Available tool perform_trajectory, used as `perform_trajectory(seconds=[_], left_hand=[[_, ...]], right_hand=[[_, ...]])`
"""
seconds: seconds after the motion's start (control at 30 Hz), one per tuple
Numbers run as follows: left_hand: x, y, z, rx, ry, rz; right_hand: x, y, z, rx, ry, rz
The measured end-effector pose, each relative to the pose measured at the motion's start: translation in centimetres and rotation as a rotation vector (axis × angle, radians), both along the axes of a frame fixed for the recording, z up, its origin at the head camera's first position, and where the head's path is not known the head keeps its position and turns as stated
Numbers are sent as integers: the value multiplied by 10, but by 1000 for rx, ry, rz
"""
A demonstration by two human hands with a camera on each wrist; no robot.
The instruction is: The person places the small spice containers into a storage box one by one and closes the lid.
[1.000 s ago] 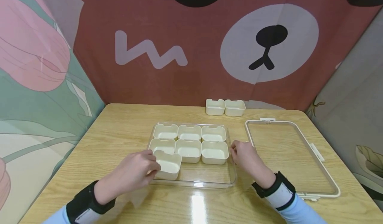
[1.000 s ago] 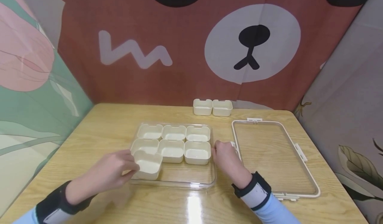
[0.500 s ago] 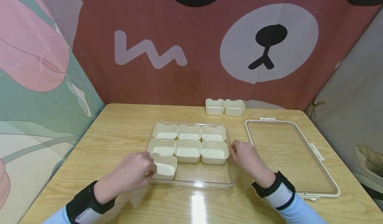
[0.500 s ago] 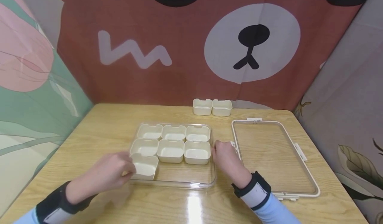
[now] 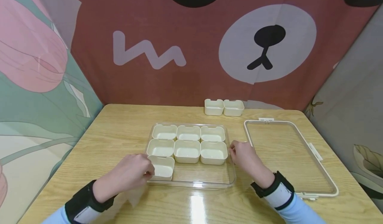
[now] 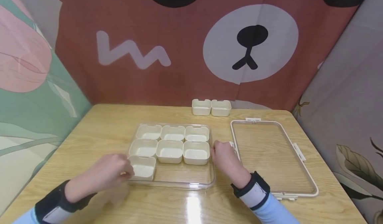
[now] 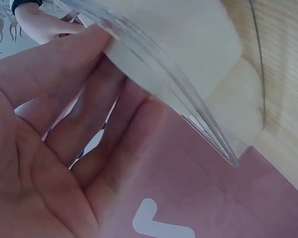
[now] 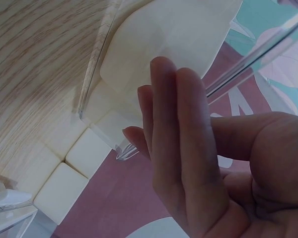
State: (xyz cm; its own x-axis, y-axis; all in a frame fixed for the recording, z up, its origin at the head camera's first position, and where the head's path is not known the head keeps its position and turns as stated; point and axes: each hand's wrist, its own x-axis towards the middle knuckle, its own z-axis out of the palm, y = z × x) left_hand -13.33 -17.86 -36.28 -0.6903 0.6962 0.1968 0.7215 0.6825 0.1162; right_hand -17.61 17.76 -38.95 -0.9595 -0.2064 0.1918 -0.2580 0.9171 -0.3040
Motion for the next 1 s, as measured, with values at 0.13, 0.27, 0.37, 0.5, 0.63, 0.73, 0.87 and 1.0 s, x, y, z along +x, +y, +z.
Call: perform_trajectory(seconds=[0.13, 0.27, 0.37, 0.5, 0.63, 0.73, 0.87, 1.0], left_hand=[[-2, -2, 1, -26, -6, 10], [-3, -2, 2, -55, -3, 18], [-3, -2, 2, -69, -16, 21], [-2, -2, 2, -85, -17, 22], [-1, -2, 2, -110, -6, 18], [-2, -2, 2, -118, -8, 11], [-2, -3, 1, -113, -20, 5], [-2, -3, -1, -107, -39, 4]], right_hand=[[0, 0, 0, -2, 1, -1], [-1, 0, -1, -7, -26, -10], [-1, 0, -2, -7, -41, -17], [-1, 1, -1, -6, -41, -18], [-1, 0, 1, -13, -47, -15], [0, -1, 2, -16, -46, -14], [0, -1, 2, -19, -48, -15], [1, 0, 1, -16, -50, -16]])
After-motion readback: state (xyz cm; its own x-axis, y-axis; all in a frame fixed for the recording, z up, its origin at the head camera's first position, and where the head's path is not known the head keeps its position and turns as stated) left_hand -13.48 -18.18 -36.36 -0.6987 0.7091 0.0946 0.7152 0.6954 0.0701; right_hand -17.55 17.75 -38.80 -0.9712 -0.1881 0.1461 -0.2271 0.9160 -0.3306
